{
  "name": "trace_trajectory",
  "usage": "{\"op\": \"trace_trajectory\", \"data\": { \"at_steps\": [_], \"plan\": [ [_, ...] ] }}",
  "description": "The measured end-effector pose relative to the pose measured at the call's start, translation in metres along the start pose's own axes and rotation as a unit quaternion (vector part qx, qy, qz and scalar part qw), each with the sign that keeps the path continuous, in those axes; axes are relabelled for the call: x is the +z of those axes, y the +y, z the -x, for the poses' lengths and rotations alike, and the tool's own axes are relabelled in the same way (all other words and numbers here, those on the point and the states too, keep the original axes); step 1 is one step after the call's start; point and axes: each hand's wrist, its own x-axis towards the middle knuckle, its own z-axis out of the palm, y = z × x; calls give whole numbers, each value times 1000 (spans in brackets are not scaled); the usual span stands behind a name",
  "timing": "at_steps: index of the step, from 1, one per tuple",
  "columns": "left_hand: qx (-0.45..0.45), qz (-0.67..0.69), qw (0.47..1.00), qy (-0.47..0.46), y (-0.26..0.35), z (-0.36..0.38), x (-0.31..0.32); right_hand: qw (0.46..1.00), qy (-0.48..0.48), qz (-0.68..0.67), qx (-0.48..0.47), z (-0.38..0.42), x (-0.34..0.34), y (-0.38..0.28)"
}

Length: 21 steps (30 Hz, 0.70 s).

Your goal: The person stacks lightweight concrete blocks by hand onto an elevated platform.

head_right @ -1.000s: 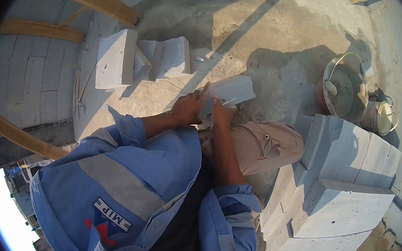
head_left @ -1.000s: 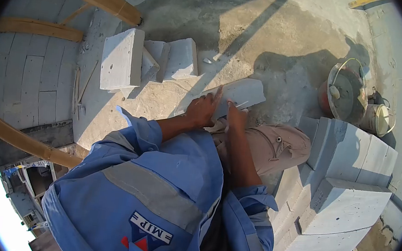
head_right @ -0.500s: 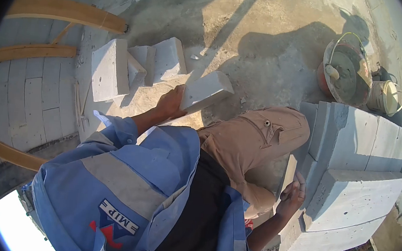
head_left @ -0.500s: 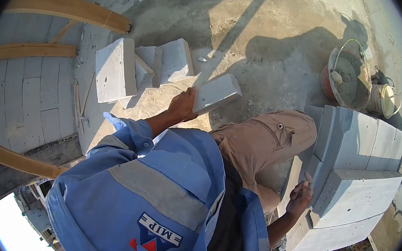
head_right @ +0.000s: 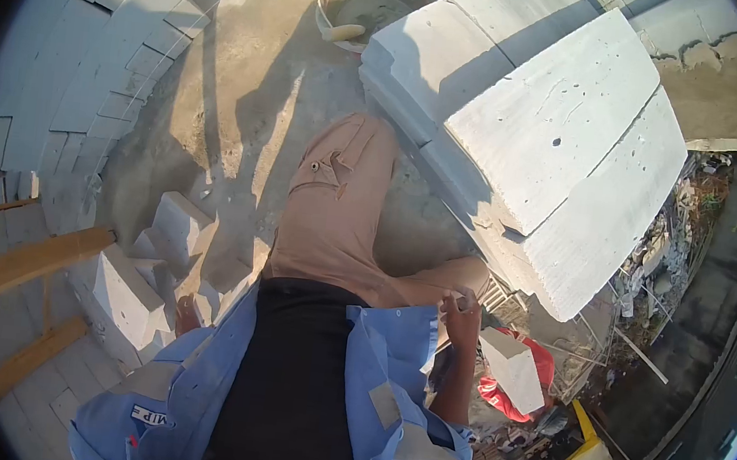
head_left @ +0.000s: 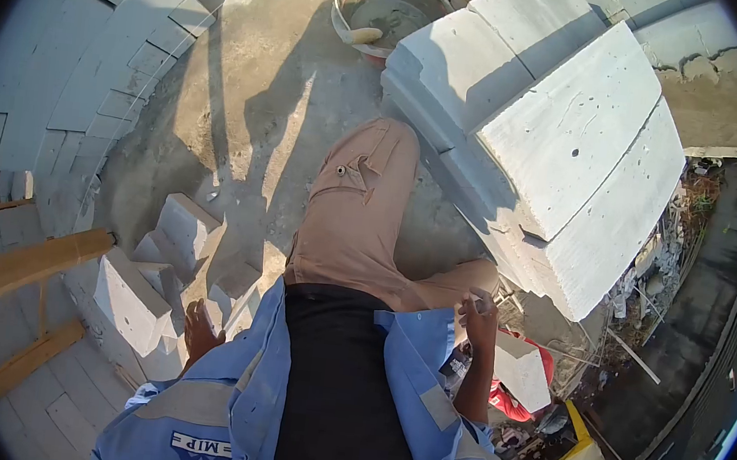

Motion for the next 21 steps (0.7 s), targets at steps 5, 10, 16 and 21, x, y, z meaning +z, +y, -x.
{"op": "trace_trajectory", "data": {
  "at_steps": [5, 10, 16, 21],
  "plan": [
    [165, 114, 975, 94, 57, -133, -51, 977, 169, -125, 16, 15, -17, 141],
    [280, 253, 925, 38, 264, -205, -173, 847, 213, -434, 219, 75, 12, 255],
    [831, 143, 536, -40, 518, -63, -199, 622, 345, -654, 257, 87, 67, 345],
    [926, -7, 376, 14, 627, 135, -105, 411, 422, -781, 209, 52, 37, 305]
  ]
}}
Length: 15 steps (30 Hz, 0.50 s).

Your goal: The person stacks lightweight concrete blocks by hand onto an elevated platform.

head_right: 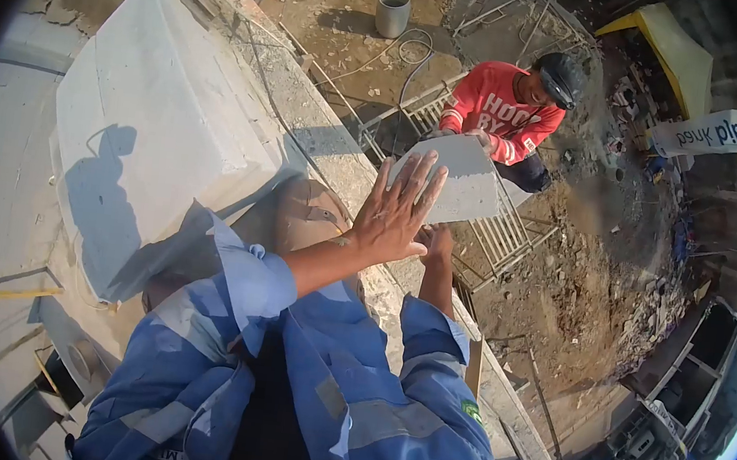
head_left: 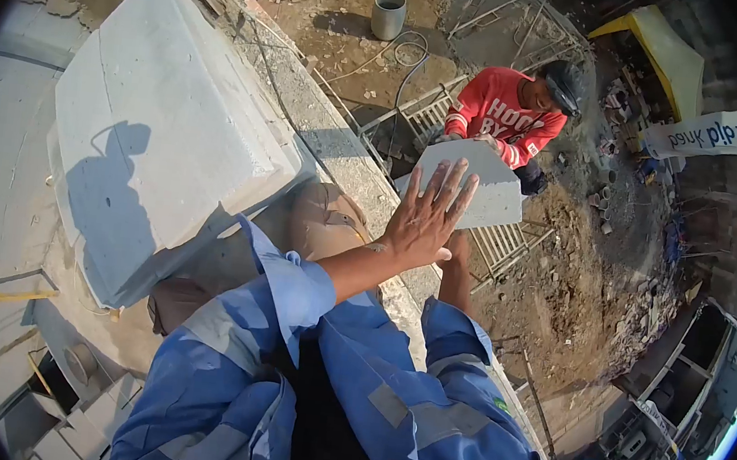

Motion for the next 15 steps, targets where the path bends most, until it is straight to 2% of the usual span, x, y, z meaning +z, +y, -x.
{"op": "trace_trajectory", "data": {
  "at_steps": [2, 4, 6, 8, 13, 15],
  "plan": [
    [-16, -20, 999, 27, 4, -6, 48, 997, -9, -77, 2, -7, 24, 2],
    [-44, -46, 997, 54, 11, -9, 63, 991, -16, -134, -6, -13, 39, 5],
    [-88, 66, 994, -5, 12, -8, 63, 985, -32, -169, -17, -20, 54, 3],
    [-135, 130, 979, -77, 5, -19, 19, 983, -57, -168, -35, -34, 56, -2],
    [-211, 175, 959, 69, 6, -6, -85, 979, -112, -125, -117, -4, 86, -40],
    [-198, 168, 956, 135, 0, 10, -113, 968, -149, -117, -164, 32, 105, -48]
  ]
}}
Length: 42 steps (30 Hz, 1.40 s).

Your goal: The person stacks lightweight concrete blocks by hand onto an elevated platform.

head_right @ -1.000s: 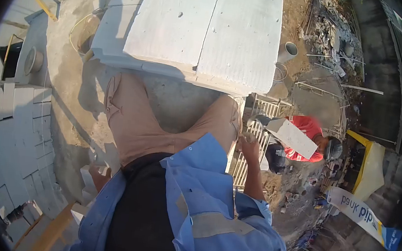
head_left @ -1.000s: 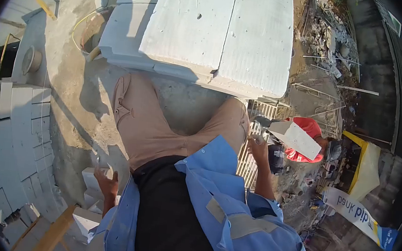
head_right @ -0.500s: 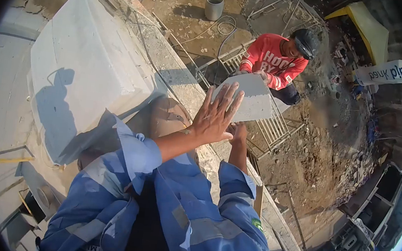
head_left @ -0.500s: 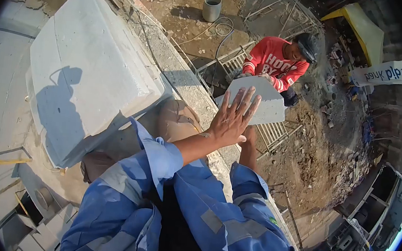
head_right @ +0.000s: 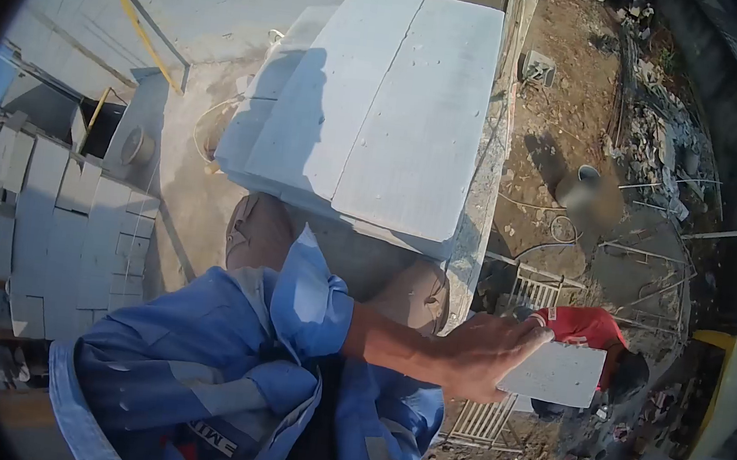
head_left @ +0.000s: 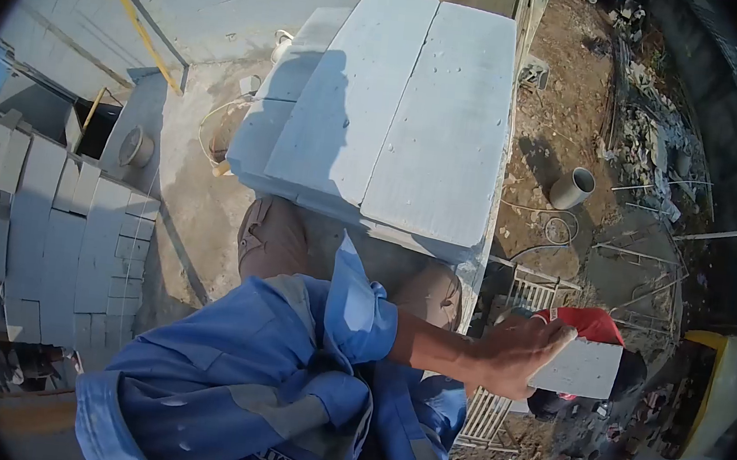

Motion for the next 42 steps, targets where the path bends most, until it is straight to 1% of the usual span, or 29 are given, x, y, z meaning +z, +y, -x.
{"op": "trace_trajectory", "data": {
  "at_steps": [1, 3, 5, 7, 9, 11, 13, 14, 16, 17, 19, 20, 21, 22, 23, 24, 25, 26, 27, 28, 29, 31, 33, 36, 37, 39, 40, 41, 42],
  "plan": [
    [-1, -11, 1000, 16, -3, 5, -21, 999, -31, -3, -17, 14, 17, -5],
    [-32, 96, 995, 12, -11, 27, -66, 994, -97, -16, -40, 43, 54, -13],
    [-12, 94, 991, 95, -21, 60, -97, 984, -168, -32, -58, 76, 87, -24],
    [-17, 98, 982, 159, -20, 101, -133, 967, -243, -47, -62, 108, 121, -32],
    [-24, 143, 961, 237, -24, 147, -158, 945, -317, -53, -54, 141, 157, -37],
    [-75, 133, 945, 288, -16, 196, -190, 920, -388, -54, -30, 176, 192, -32],
    [-125, 267, 874, 386, -19, 245, -197, 902, -430, -39, 4, 212, 218, -16],
    [-148, 321, 829, 433, -19, 270, -199, 896, -443, -3, 37, 247, 234, -8],
    [-171, 343, 766, 516, -31, 326, -205, 845, -522, 39, 109, 297, 259, 26],
    [-169, 342, 740, 554, -47, 366, -194, 838, -524, 78, 130, 320, 268, 46],
    [-194, 314, 656, 658, -88, 459, -153, 796, -559, 174, 151, 339, 275, 102],
    [-146, 364, 660, 641, -84, 496, -150, 774, -581, 206, 145, 371, 278, 116],
    [-152, 370, 641, 655, -73, 507, -148, 773, -570, 235, 150, 376, 272, 157],
    [-157, 376, 621, 670, -61, 517, -146, 729, -616, 283, 92, 386, 266, 189],
    [-218, 337, 576, 712, -35, 513, -150, 680, -654, 329, 35, 396, 257, 219],
    [-228, 362, 533, 730, -15, 512, -150, 614, -716, 331, 35, 397, 246, 254],
    [-241, 383, 487, 747, 1, 514, -143, 602, -708, 356, 92, 418, 238, 259],
    [-273, 365, 419, 785, 7, 516, -131, 589, -697, 382, 146, 440, 230, 262],
    [-302, 343, 347, 819, 12, 522, -120, 621, -610, 424, 251, 477, 228, 242],
    [-303, 339, 345, 821, 15, 534, -110, 619, -610, 424, 255, 482, 216, 251],
    [-350, 322, 346, 809, 17, 545, -97, 623, -612, 426, 238, 482, 202, 262],
    [-401, 306, 340, 794, 7, 547, -91, 624, -611, 434, 222, 484, 201, 271],
    [-357, 362, 333, 794, -5, 545, -83, 600, -636, 442, 200, 471, 200, 268],
    [-266, 452, 313, 792, -32, 525, -71, 600, -629, 456, 189, 444, 210, 260],
    [-265, 457, 312, 790, -42, 518, -75, 601, -629, 458, 184, 432, 210, 256],
    [-283, 489, 364, 741, -63, 500, -87, 573, -572, 504, 298, 395, 193, 238],
    [-282, 493, 365, 738, -75, 492, -90, 541, -567, 530, 322, 376, 182, 229],
    [-283, 498, 390, 721, -91, 483, -96, 511, -563, 551, 344, 361, 174, 220],
    [-285, 502, 414, 704, -107, 475, -101, 459, -568, 623, 280, 349, 171, 207]
  ]
}}
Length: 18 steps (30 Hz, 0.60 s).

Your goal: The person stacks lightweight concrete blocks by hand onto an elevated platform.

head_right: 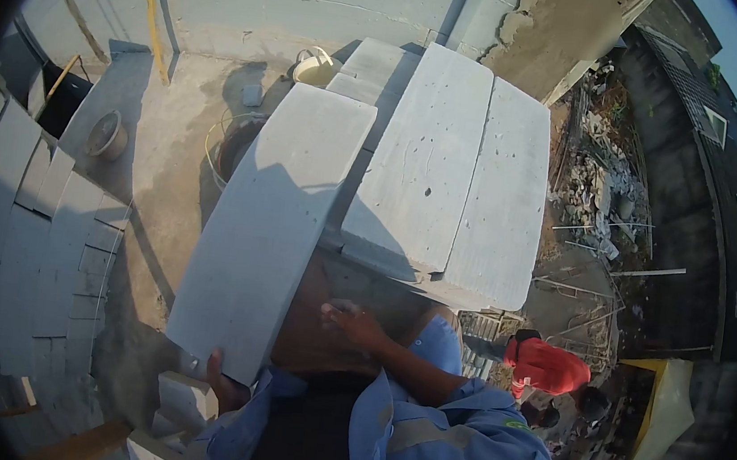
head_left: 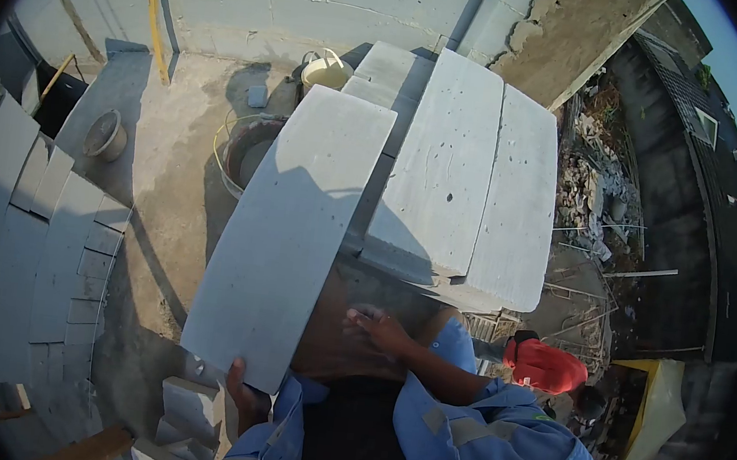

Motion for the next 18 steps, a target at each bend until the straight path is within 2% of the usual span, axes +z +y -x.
{"op": "trace_trajectory", "data": {
  "at_steps": [1, 3, 7, 10, 12, 14, 18],
  "plan": [
    [19, -20, 999, -29, -5, -12, 16, 994, 27, 104, 24, 11, -11, 7],
    [28, -22, 997, -70, -19, -41, 55, 954, 138, 265, -34, -3, -42, 70],
    [19, -17, 998, -65, -47, -92, 135, 959, 166, 228, -26, 13, -66, 84],
    [-21, -5, 998, -61, -64, -129, 172, 946, 211, 232, -81, 28, -70, 80],
    [-49, -11, 996, -77, -66, -150, 195, 958, 217, 181, -39, 33, -70, 75],
    [-53, 17, 994, -94, -67, -165, 208, 952, 232, 196, -48, 7, -83, 116],
    [-128, -54, 984, -114, -63, -183, 214, 926, 262, 269, -42, -8, -82, 127]
  ]
}}
